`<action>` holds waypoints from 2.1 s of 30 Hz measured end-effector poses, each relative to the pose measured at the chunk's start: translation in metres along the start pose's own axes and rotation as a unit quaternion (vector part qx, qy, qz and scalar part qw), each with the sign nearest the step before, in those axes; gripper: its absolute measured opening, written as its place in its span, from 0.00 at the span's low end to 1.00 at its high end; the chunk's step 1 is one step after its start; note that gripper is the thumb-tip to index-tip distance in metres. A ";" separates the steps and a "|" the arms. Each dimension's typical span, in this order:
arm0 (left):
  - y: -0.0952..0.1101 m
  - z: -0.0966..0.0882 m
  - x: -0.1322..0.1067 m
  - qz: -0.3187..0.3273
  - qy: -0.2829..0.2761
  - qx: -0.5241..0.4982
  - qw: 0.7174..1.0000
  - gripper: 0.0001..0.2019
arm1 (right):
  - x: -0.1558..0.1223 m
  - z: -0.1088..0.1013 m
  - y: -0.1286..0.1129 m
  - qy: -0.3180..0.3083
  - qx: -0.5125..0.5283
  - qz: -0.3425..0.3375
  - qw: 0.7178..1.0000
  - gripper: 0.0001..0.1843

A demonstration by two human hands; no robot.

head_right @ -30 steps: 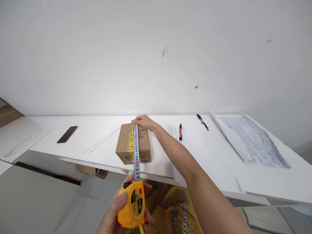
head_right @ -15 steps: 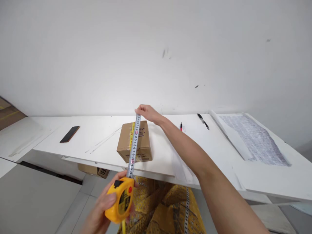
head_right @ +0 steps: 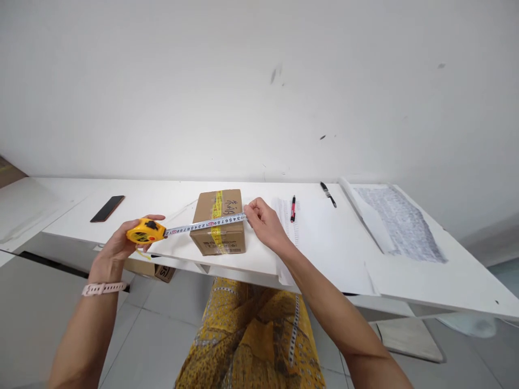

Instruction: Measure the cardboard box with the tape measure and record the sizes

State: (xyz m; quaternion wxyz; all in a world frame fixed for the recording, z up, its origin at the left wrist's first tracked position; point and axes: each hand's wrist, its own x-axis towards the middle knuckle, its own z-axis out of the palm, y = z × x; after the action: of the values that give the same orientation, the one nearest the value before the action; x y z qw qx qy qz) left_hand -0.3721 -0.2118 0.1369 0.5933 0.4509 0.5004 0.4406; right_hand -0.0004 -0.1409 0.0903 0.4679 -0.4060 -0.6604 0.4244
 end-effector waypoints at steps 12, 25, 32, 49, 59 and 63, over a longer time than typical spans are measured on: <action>0.002 0.012 0.024 0.003 -0.067 0.066 0.996 0.26 | 0.001 0.022 0.000 -0.073 0.089 0.092 0.989 0.22; 0.013 0.057 0.036 0.039 -0.132 0.094 0.986 0.19 | -0.006 0.022 0.008 -0.056 0.115 0.118 0.985 0.24; 0.020 0.062 0.025 0.058 -0.113 0.121 0.984 0.20 | -0.002 0.007 0.003 -0.073 -0.082 0.004 0.994 0.22; -0.109 0.114 -0.086 0.057 -0.050 -0.082 0.994 0.35 | -0.040 -0.008 -0.006 -0.027 -0.115 -0.083 0.990 0.22; -0.106 0.109 -0.032 0.113 0.052 -0.091 0.988 0.29 | -0.048 0.028 0.027 -0.041 -0.095 -0.052 0.993 0.34; -0.082 0.117 -0.032 0.129 0.009 -0.076 0.989 0.31 | -0.044 0.015 -0.003 0.059 -0.161 -0.050 0.984 0.30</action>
State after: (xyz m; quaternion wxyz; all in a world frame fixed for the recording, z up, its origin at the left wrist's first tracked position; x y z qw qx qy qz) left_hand -0.2539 -0.2706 0.0742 0.5596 0.4612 0.4082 0.5546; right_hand -0.0046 -0.1856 0.0783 0.4548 -0.4669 -0.7111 0.2636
